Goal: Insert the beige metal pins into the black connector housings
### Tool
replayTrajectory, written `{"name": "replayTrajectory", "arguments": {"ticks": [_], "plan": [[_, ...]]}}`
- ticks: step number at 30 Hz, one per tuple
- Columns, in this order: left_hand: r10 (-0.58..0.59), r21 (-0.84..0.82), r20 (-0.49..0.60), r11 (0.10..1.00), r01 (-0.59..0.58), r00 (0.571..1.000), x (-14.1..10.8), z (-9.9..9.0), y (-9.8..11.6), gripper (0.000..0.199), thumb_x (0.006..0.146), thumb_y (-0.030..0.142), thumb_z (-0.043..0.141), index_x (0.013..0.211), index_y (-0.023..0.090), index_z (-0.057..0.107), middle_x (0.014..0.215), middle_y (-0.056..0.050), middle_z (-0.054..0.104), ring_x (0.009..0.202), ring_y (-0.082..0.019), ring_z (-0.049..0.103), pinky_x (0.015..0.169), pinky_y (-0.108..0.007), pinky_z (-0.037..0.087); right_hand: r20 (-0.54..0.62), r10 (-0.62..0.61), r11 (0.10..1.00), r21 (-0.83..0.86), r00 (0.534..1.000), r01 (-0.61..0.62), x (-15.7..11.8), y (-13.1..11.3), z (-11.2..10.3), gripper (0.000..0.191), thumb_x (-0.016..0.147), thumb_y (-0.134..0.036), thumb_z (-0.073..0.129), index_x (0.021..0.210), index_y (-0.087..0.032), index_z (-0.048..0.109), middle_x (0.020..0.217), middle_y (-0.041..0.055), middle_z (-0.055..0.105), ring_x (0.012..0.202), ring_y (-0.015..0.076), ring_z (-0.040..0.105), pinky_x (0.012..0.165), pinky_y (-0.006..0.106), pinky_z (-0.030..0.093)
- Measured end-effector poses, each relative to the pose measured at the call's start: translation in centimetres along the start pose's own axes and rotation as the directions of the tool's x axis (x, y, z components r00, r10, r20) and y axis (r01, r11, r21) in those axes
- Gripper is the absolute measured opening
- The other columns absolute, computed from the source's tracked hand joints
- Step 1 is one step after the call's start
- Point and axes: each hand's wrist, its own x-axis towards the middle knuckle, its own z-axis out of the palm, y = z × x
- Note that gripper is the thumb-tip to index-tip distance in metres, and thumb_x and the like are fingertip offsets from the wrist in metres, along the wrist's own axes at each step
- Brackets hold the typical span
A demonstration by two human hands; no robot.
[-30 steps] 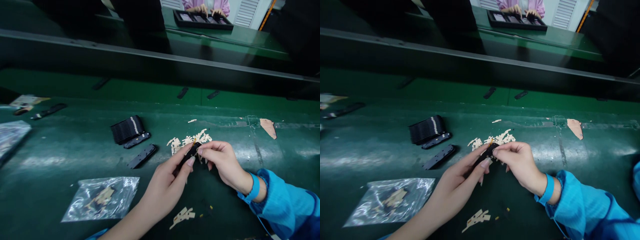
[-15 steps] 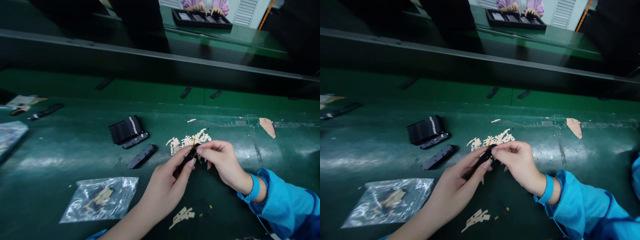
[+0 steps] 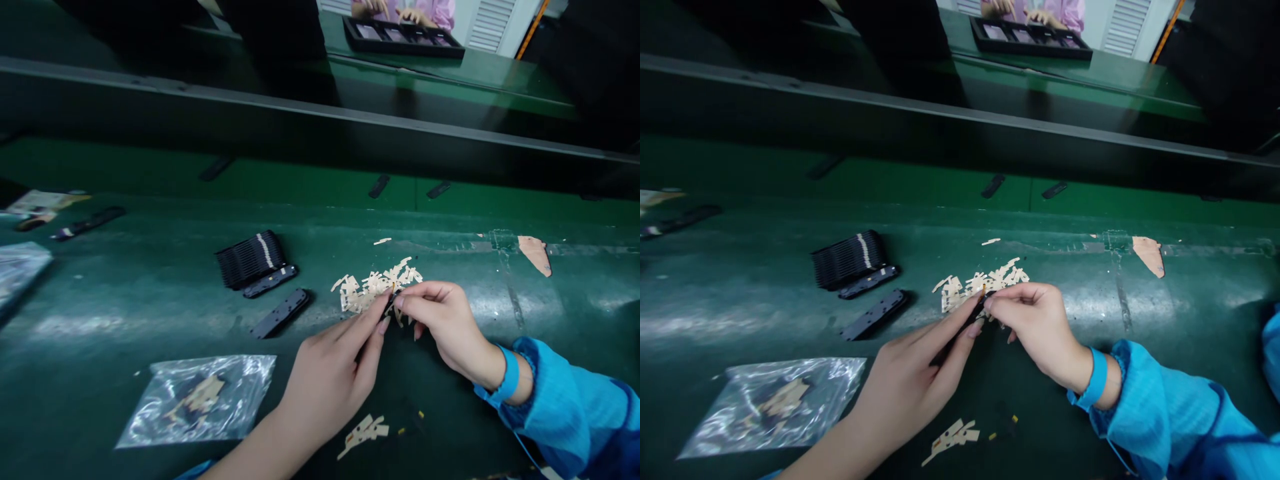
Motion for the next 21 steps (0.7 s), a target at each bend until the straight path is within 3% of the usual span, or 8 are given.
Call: {"name": "replayTrajectory", "arguments": {"ticks": [7, 14, 21], "plan": [[0.04, 0.069, 0.025, 0.997, -0.042, 0.999, 0.2, -0.17, 0.18, 0.043, 0.107, 0.017, 0.051, 0.15, 0.021, 0.056, 0.105, -0.008, 0.084, 0.074, -0.022, 0.08, 0.063, -0.03, 0.059, -0.016, 0.049, 0.998, 0.032, 0.999, -0.049, -0.13, -0.16, 0.27, 0.015, 0.06, -0.031, 0.087, 0.066, -0.018, 0.08, 0.062, 0.0007, 0.069, 0.052, 0.0107, 0.055, 0.041, 0.02, 0.041], [0.107, 0.181, 0.075, 0.976, -0.119, 0.991, 0.0, -0.03, 0.0, 0.048, 0.108, 0.015, 0.046, 0.155, 0.017, 0.047, 0.096, -0.007, 0.083, 0.069, -0.022, 0.078, 0.06, -0.03, 0.056, -0.02, 0.068, 0.996, 0.057, 0.997, -0.067, -0.09, -0.16, 0.22, 0.012, 0.061, -0.028, 0.084, 0.063, -0.019, 0.078, 0.063, 0.0007, 0.069, 0.054, 0.011, 0.054, 0.042, 0.021, 0.039], [0.062, 0.109, 0.059, 0.992, -0.068, 0.996, 0.13, 0.03, 0.22, 0.044, 0.107, 0.016, 0.048, 0.151, 0.018, 0.055, 0.099, -0.008, 0.084, 0.069, -0.021, 0.078, 0.061, -0.028, 0.057, -0.016, 0.073, 0.996, 0.053, 0.997, -0.072, -0.01, -0.02, 0.2, 0.011, 0.059, -0.028, 0.083, 0.06, -0.019, 0.076, 0.062, -0.0004, 0.066, 0.053, 0.0102, 0.052, 0.042, 0.021, 0.039]]}}
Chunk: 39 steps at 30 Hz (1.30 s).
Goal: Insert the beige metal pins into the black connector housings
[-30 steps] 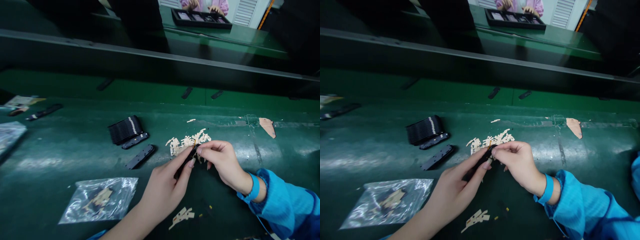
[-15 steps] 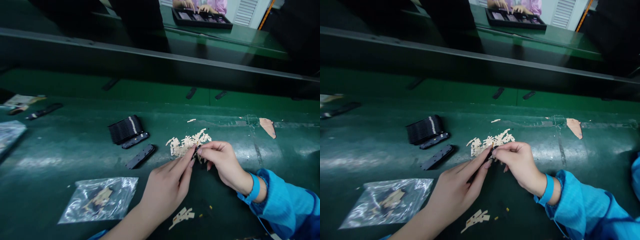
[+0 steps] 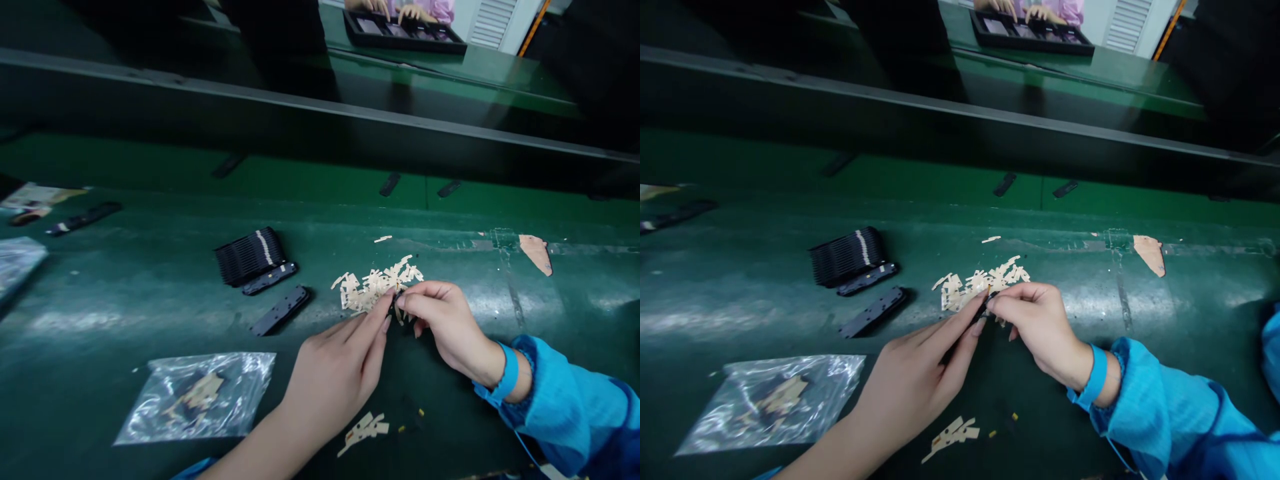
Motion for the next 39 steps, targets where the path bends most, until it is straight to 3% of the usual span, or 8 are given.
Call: {"name": "replayTrajectory", "arguments": {"ticks": [3, 6, 10, 13, 17, 25, 39], "plan": [[-0.064, -0.092, -0.011, 0.994, 0.063, 0.998, -0.1, -0.1, 0.1, 0.041, 0.106, 0.018, 0.051, 0.146, 0.02, 0.062, 0.1, -0.008, 0.085, 0.07, -0.021, 0.079, 0.06, -0.027, 0.058, 0.017, -0.011, 1.0, -0.013, 1.0, 0.012, 0.1, 0.2, -0.2, 0.013, 0.061, -0.029, 0.084, 0.062, -0.019, 0.076, 0.062, 0.0, 0.067, 0.055, 0.011, 0.053, 0.044, 0.021, 0.039], [-0.217, -0.246, 0.046, 0.944, 0.222, 0.975, -0.2, -0.4, 0.2, 0.039, 0.104, 0.026, 0.055, 0.141, 0.018, 0.067, 0.105, -0.009, 0.085, 0.061, -0.019, 0.076, 0.055, -0.026, 0.058, 0.033, -0.056, 0.997, -0.049, 0.998, 0.058, 0.3, 0.2, -0.4, 0.013, 0.065, -0.03, 0.083, 0.065, -0.019, 0.076, 0.062, 0.0001, 0.067, 0.054, 0.0115, 0.053, 0.045, 0.023, 0.039], [-0.427, -0.46, 0.179, 0.76, 0.459, 0.886, 0.5, -1.2, 0.5, 0.039, 0.101, 0.038, 0.061, 0.134, 0.02, 0.072, 0.089, -0.005, 0.084, 0.063, -0.02, 0.076, 0.054, -0.025, 0.06, 0.071, -0.227, 0.969, -0.086, 0.971, 0.233, 0.7, -0.4, -0.8, 0.012, 0.066, -0.024, 0.084, 0.071, -0.021, 0.074, 0.06, -0.0046, 0.061, 0.054, 0.0108, 0.051, 0.053, 0.025, 0.042], [-0.47, -0.539, 0.261, 0.654, 0.531, 0.843, 1.3, -1.8, 0.8, 0.03, 0.097, 0.04, 0.064, 0.116, 0.022, 0.078, 0.071, -0.001, 0.076, 0.059, -0.019, 0.07, 0.054, -0.026, 0.059, 0.171, -0.238, 0.957, -0.127, 0.956, 0.261, 1.0, -0.8, -1.1, 0.021, 0.064, -0.026, 0.091, 0.08, -0.022, 0.078, 0.064, -0.0051, 0.061, 0.06, 0.0123, 0.053, 0.06, 0.028, 0.044], [-0.448, -0.592, 0.342, 0.581, 0.559, 0.826, 1.8, -2.2, 0.9, 0.023, 0.096, 0.035, 0.062, 0.099, 0.02, 0.078, 0.067, 0.0, 0.071, 0.053, -0.014, 0.062, 0.051, -0.023, 0.054, 0.281, -0.217, 0.955, -0.139, 0.935, 0.263, 1.2, -0.6, -1.4, 0.017, 0.067, -0.031, 0.089, 0.079, -0.023, 0.081, 0.073, -0.0018, 0.066, 0.068, 0.0149, 0.054, 0.065, 0.031, 0.042], [-0.431, -0.627, 0.38, 0.531, 0.57, 0.819, 1.8, -2.0, 0.7, 0.022, 0.096, 0.034, 0.06, 0.087, 0.019, 0.073, 0.066, 0.001, 0.067, 0.047, -0.011, 0.056, 0.049, -0.022, 0.05, 0.273, -0.228, 0.957, -0.113, 0.935, 0.267, 0.9, -0.6, -1.4, 0.01, 0.068, -0.028, 0.087, 0.075, -0.024, 0.08, 0.077, -0.0013, 0.068, 0.066, 0.0144, 0.053, 0.066, 0.032, 0.041], [-0.434, -0.558, 0.304, 0.64, 0.528, 0.848, 1.3, -1.6, 1.0, 0.026, 0.098, 0.035, 0.058, 0.098, 0.018, 0.078, 0.065, 0.0, 0.068, 0.049, -0.012, 0.057, 0.046, -0.02, 0.046, 0.222, -0.22, 0.956, -0.146, 0.95, 0.255, 0.3, -1.0, -1.0, 0.002, 0.071, -0.023, 0.077, 0.071, -0.022, 0.075, 0.064, -0.0046, 0.059, 0.058, 0.0116, 0.046, 0.059, 0.028, 0.036]]}}
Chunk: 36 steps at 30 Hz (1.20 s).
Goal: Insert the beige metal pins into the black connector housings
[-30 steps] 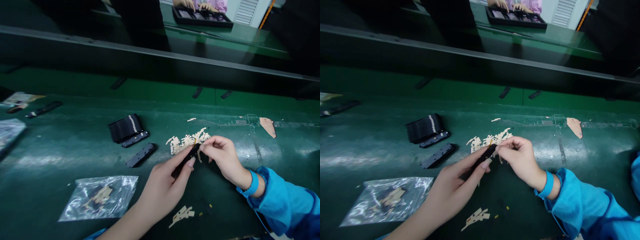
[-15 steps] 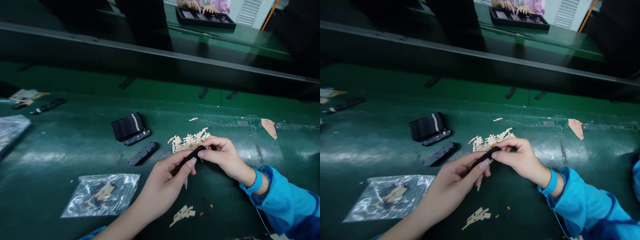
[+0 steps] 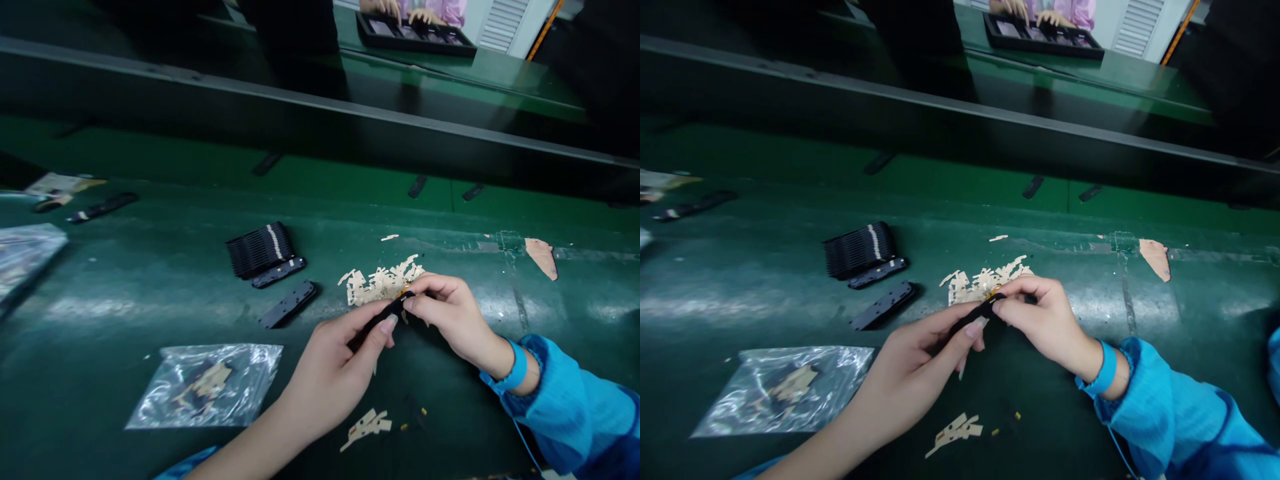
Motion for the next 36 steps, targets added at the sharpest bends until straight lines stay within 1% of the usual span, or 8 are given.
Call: {"name": "replayTrajectory", "arguments": {"ticks": [5, 8, 10, 13, 18, 21, 24, 36], "plan": [[0.011, 0.029, -0.011, 1.0, -0.011, 1.0, -0.1, -0.1, -0.1, 0.027, 0.1, 0.033, 0.056, 0.104, 0.018, 0.079, 0.064, 0.001, 0.069, 0.047, -0.012, 0.059, 0.044, -0.02, 0.047, 0.025, -0.031, 0.999, -0.009, 0.999, 0.031, 0.2, 0.3, -0.3, 0.009, 0.07, -0.024, 0.08, 0.077, -0.021, 0.075, 0.066, -0.0045, 0.061, 0.059, 0.0113, 0.048, 0.058, 0.027, 0.037], [0.11, 0.128, -0.093, 0.987, -0.097, 0.99, -0.1, 0.1, -0.6, 0.026, 0.101, 0.03, 0.057, 0.111, 0.018, 0.078, 0.068, 0.001, 0.075, 0.051, -0.014, 0.066, 0.045, -0.02, 0.05, -0.008, -0.035, 0.998, -0.054, 0.999, 0.034, 0.2, 0.1, -0.3, 0.013, 0.07, -0.024, 0.081, 0.078, -0.02, 0.072, 0.065, -0.0044, 0.062, 0.059, 0.0117, 0.052, 0.058, 0.026, 0.04], [0.242, 0.241, -0.154, 0.949, -0.201, 0.958, -0.1, 0.2, -1.0, 0.025, 0.102, 0.027, 0.058, 0.116, 0.018, 0.077, 0.08, -0.002, 0.081, 0.059, -0.016, 0.073, 0.049, -0.02, 0.053, -0.019, -0.02, 0.995, -0.1, 1.0, 0.018, 0.1, -0.3, -0.3, 0.013, 0.072, -0.026, 0.081, 0.072, -0.02, 0.07, 0.062, -0.0036, 0.063, 0.058, 0.0114, 0.051, 0.056, 0.025, 0.041], [0.423, 0.405, -0.173, 0.854, -0.327, 0.889, -0.2, 0.3, -1.6, 0.025, 0.103, 0.023, 0.057, 0.121, 0.017, 0.074, 0.101, -0.007, 0.085, 0.071, -0.018, 0.08, 0.056, -0.022, 0.058, 0.013, 0.038, 0.99, -0.133, 0.999, -0.036, -0.1, -0.8, -0.4, 0.013, 0.075, -0.03, 0.079, 0.07, -0.018, 0.076, 0.063, -0.0007, 0.066, 0.057, 0.0106, 0.051, 0.052, 0.024, 0.04], [0.567, 0.576, -0.099, 0.703, -0.418, 0.818, -0.2, 0.1, -2.0, 0.025, 0.106, 0.018, 0.054, 0.124, 0.014, 0.07, 0.1, -0.009, 0.085, 0.072, -0.02, 0.081, 0.064, -0.027, 0.061, 0.067, 0.236, 0.97, -0.075, 0.969, -0.231, -0.2, -1.4, -0.5, 0.02, 0.071, -0.037, 0.081, 0.078, -0.018, 0.084, 0.069, 0.0031, 0.072, 0.058, 0.0126, 0.059, 0.043, 0.019, 0.041], [0.602, 0.629, -0.054, 0.64, -0.441, 0.797, -0.1, 0.1, -2.0, 0.024, 0.106, 0.015, 0.051, 0.123, 0.012, 0.069, 0.1, -0.011, 0.085, 0.076, -0.023, 0.083, 0.066, -0.03, 0.062, 0.092, 0.292, 0.956, -0.045, 0.952, -0.289, 0.0, -1.5, -0.6, 0.022, 0.068, -0.038, 0.084, 0.075, -0.017, 0.083, 0.068, 0.004, 0.074, 0.057, 0.0124, 0.06, 0.04, 0.018, 0.043], [0.607, 0.651, -0.03, 0.615, -0.445, 0.794, 0.1, 0.1, -1.9, 0.026, 0.107, 0.015, 0.049, 0.124, 0.011, 0.068, 0.098, -0.011, 0.085, 0.074, -0.023, 0.082, 0.063, -0.03, 0.061, 0.104, 0.311, 0.95, -0.024, 0.945, -0.31, 0.2, -1.3, -0.6, 0.023, 0.068, -0.039, 0.085, 0.072, -0.016, 0.081, 0.068, 0.0041, 0.074, 0.055, 0.0109, 0.058, 0.039, 0.017, 0.043], [0.648, 0.692, 0.01, 0.546, -0.473, 0.762, 0.1, 0.0, -1.8, 0.026, 0.106, 0.013, 0.049, 0.127, 0.01, 0.065, 0.094, -0.009, 0.084, 0.068, -0.023, 0.081, 0.057, -0.032, 0.06, 0.055, 0.302, 0.953, -0.003, 0.952, -0.302, 0.3, -0.9, -0.4, 0.021, 0.069, -0.033, 0.084, 0.059, -0.017, 0.074, 0.058, 0.0002, 0.065, 0.051, 0.0088, 0.053, 0.038, 0.016, 0.035]]}}
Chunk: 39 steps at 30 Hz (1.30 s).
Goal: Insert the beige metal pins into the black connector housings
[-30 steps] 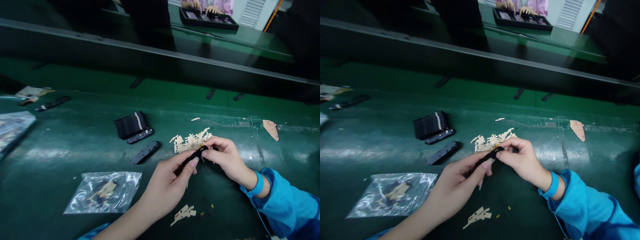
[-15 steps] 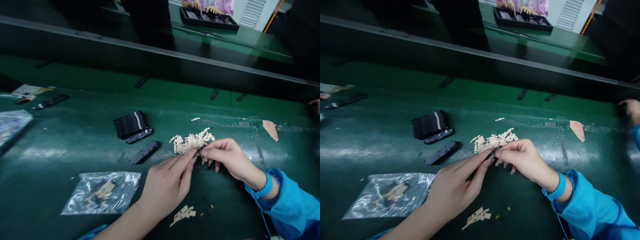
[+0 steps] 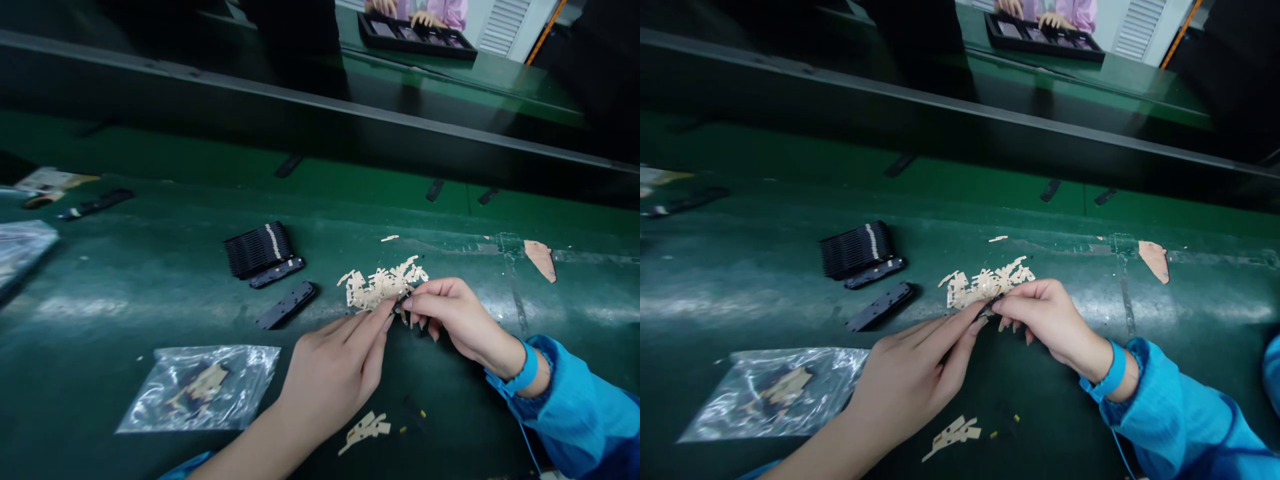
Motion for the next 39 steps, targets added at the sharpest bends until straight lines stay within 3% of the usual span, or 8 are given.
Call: {"name": "replayTrajectory", "arguments": {"ticks": [14, 21, 24, 27, 30, 32, 35, 39], "plan": [[-0.025, -0.049, 0.015, 0.998, 0.026, 1.0, 0.0, 0.1, 0.2, 0.025, 0.106, 0.015, 0.049, 0.125, 0.011, 0.066, 0.093, -0.009, 0.084, 0.067, -0.022, 0.08, 0.059, -0.031, 0.06, -0.053, -0.022, 0.995, 0.095, 0.998, 0.027, 0.0, 0.6, 0.5, 0.016, 0.066, -0.028, 0.08, 0.055, -0.018, 0.073, 0.054, -0.0022, 0.061, 0.047, 0.0075, 0.045, 0.04, 0.02, 0.03], [-0.214, -0.291, 0.12, 0.926, 0.241, 0.969, -0.4, 0.0, 0.6, 0.029, 0.104, 0.022, 0.056, 0.128, 0.017, 0.072, 0.103, -0.009, 0.085, 0.075, -0.022, 0.081, 0.066, -0.03, 0.062, -0.104, -0.004, 0.989, 0.145, 0.995, 0.02, 0.0, 0.8, 0.8, 0.016, 0.064, -0.025, 0.076, 0.05, -0.019, 0.07, 0.051, -0.0027, 0.057, 0.048, 0.0084, 0.044, 0.042, 0.02, 0.029], [-0.387, -0.467, 0.334, 0.724, 0.508, 0.859, 0.2, -0.4, 0.7, 0.029, 0.101, 0.032, 0.062, 0.124, 0.02, 0.075, 0.094, -0.006, 0.083, 0.073, -0.022, 0.078, 0.059, -0.027, 0.06, -0.098, -0.006, 0.988, 0.151, 0.995, 0.021, 0.2, 0.7, 0.7, 0.015, 0.062, -0.026, 0.075, 0.049, -0.02, 0.07, 0.051, -0.0026, 0.058, 0.048, 0.0088, 0.045, 0.042, 0.02, 0.029], [-0.433, -0.595, 0.63, 0.265, 0.759, 0.645, 1.3, -1.0, 0.4, 0.031, 0.098, 0.048, 0.064, 0.108, 0.021, 0.075, 0.07, -0.001, 0.071, 0.056, -0.016, 0.067, 0.046, -0.021, 0.051, -0.035, -0.041, 0.992, 0.115, 0.999, 0.045, 0.2, 0.6, 0.4, 0.014, 0.063, -0.027, 0.076, 0.051, -0.02, 0.071, 0.051, -0.0031, 0.058, 0.046, 0.0084, 0.043, 0.043, 0.021, 0.03], [-0.315, -0.569, 0.795, -0.097, 0.816, 0.518, 2.1, -1.5, 0.1, 0.037, 0.093, 0.055, 0.071, 0.085, 0.019, 0.068, 0.06, 0.003, 0.06, 0.049, -0.01, 0.057, 0.042, -0.016, 0.045, 0.038, -0.107, 0.993, 0.045, 0.993, 0.106, -0.1, 0.7, 0.1, 0.014, 0.066, -0.025, 0.078, 0.055, -0.019, 0.073, 0.049, -0.0041, 0.056, 0.045, 0.0081, 0.04, 0.044, 0.023, 0.028], [-0.223, -0.529, 0.845, -0.214, 0.821, 0.486, 2.2, -1.7, 0.1, 0.041, 0.087, 0.056, 0.079, 0.082, 0.019, 0.064, 0.058, 0.004, 0.059, 0.048, -0.009, 0.057, 0.041, -0.014, 0.043, 0.077, -0.162, 0.987, 0.02, 0.984, 0.161, -0.4, 0.8, 0.0, 0.012, 0.067, -0.024, 0.08, 0.058, -0.019, 0.075, 0.051, -0.0044, 0.056, 0.046, 0.0083, 0.04, 0.046, 0.024, 0.027], [-0.142, -0.518, 0.854, -0.315, 0.795, 0.501, 2.0, -1.7, 0.3, 0.043, 0.085, 0.058, 0.08, 0.089, 0.019, 0.063, 0.058, 0.003, 0.062, 0.049, -0.012, 0.061, 0.043, -0.016, 0.046, 0.129, -0.227, 0.974, 0.013, 0.965, 0.227, -0.5, 0.9, -0.1, 0.01, 0.067, -0.024, 0.084, 0.063, -0.019, 0.077, 0.057, -0.0035, 0.061, 0.049, 0.0084, 0.042, 0.048, 0.024, 0.031], [-0.201, -0.619, 0.785, -0.214, 0.756, 0.586, 1.9, -1.5, 0.6, 0.038, 0.093, 0.055, 0.072, 0.088, 0.019, 0.061, 0.061, 0.0, 0.067, 0.055, -0.014, 0.063, 0.049, -0.02, 0.049, 0.136, -0.25, 0.967, -0.015, 0.959, 0.254, -0.1, 1.3, -0.7, 0.009, 0.071, -0.025, 0.083, 0.066, -0.02, 0.078, 0.06, -0.0021, 0.064, 0.051, 0.0101, 0.045, 0.05, 0.025, 0.034]]}}
